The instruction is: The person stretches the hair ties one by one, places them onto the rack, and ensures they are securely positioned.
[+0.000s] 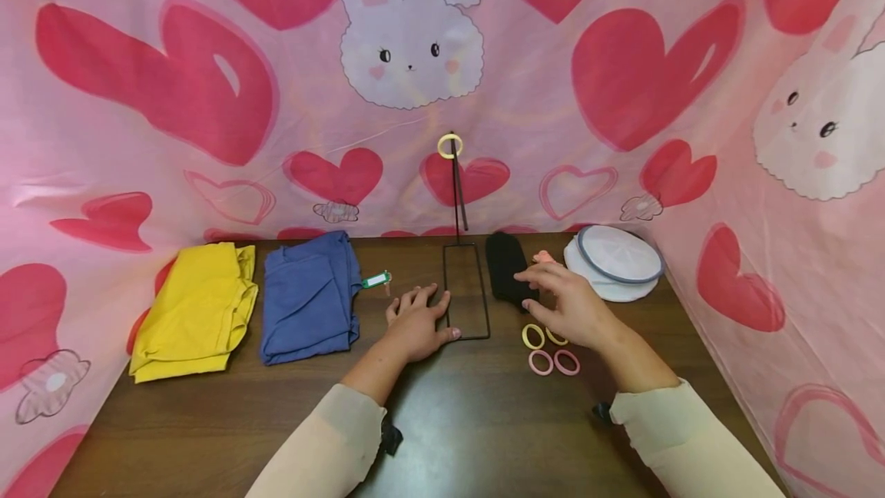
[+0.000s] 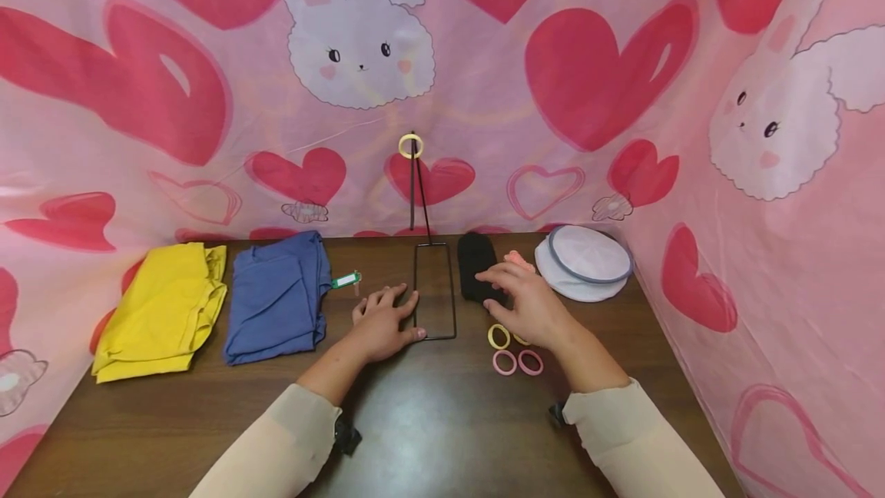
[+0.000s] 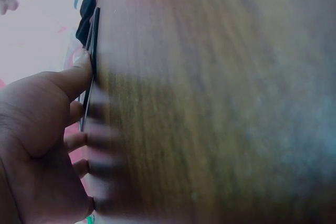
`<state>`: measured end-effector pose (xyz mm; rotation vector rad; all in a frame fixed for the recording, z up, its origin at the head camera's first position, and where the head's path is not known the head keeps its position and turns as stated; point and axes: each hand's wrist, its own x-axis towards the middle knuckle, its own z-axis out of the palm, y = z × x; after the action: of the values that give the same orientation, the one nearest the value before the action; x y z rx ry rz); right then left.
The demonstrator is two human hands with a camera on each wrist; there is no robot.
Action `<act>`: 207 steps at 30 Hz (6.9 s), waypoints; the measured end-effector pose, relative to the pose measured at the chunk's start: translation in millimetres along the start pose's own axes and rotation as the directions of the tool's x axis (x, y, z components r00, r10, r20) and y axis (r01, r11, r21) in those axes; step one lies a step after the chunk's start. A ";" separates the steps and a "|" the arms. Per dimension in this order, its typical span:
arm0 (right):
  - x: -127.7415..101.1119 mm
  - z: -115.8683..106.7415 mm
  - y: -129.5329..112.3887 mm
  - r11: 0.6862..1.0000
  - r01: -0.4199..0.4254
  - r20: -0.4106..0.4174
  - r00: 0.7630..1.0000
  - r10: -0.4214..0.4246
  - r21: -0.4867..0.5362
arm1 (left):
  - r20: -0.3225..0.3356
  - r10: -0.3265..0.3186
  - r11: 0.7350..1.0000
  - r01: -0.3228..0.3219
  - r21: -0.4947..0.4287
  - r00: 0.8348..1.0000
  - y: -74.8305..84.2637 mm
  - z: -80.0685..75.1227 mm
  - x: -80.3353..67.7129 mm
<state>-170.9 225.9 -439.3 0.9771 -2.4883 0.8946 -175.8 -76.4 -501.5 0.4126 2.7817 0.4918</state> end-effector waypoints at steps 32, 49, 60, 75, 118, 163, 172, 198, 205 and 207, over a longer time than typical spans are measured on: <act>-42.4 15.8 34.4 0.992 -0.087 0.391 0.913 0.116 -0.091 | 0.003 0.003 1.000 -0.003 -0.001 1.000 0.1 -0.8 -1.3; -40.3 21.2 34.5 0.990 -0.079 0.396 0.911 0.119 -0.116 | 0.007 0.011 1.000 -0.010 -0.010 1.000 -1.1 -0.5 -0.7; -38.2 19.5 26.7 0.994 -0.057 0.315 0.945 0.084 -0.092 | -0.001 0.007 1.000 -0.007 -0.022 1.000 -2.1 -0.1 -1.2; -15.3 4.5 -3.4 0.997 0.061 0.157 0.986 -0.054 -0.041 | -0.010 0.016 1.000 -0.016 -0.019 1.000 -1.2 1.5 -1.6; 80.2 -49.9 -97.0 0.935 0.354 -0.239 0.906 -0.349 -0.027 | -0.001 0.001 1.000 -0.001 -0.014 1.000 -1.2 1.2 0.4; 134.3 -25.6 -63.7 0.974 0.212 -0.328 0.917 -0.228 -0.085 | 0.004 0.006 0.999 -0.006 -0.043 1.000 -0.3 -1.7 -0.6; 148.7 -17.5 -52.3 0.968 0.217 -0.349 0.904 -0.248 -0.126 | 0.006 0.014 0.999 -0.013 -0.052 1.000 0.0 -2.1 -0.9; 197.5 -0.5 -29.2 1.000 -0.008 -0.425 0.905 -0.004 -0.026 | 0.019 -0.002 0.999 0.003 -0.034 1.000 -1.0 1.5 1.4; 201.5 -3.6 -26.6 0.999 -0.041 -0.405 0.914 0.040 0.007 | 0.012 -0.001 0.999 0.001 -0.041 1.000 0.8 1.2 -0.4; 198.7 -5.9 -26.2 0.999 -0.034 -0.398 0.916 0.038 0.017 | 0.008 -0.002 0.999 0.002 -0.046 1.000 1.3 0.1 -1.8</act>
<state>-294.2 116.4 -325.2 0.6699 -2.1607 1.0038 -173.8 -75.7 -500.8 0.4008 2.7566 0.5517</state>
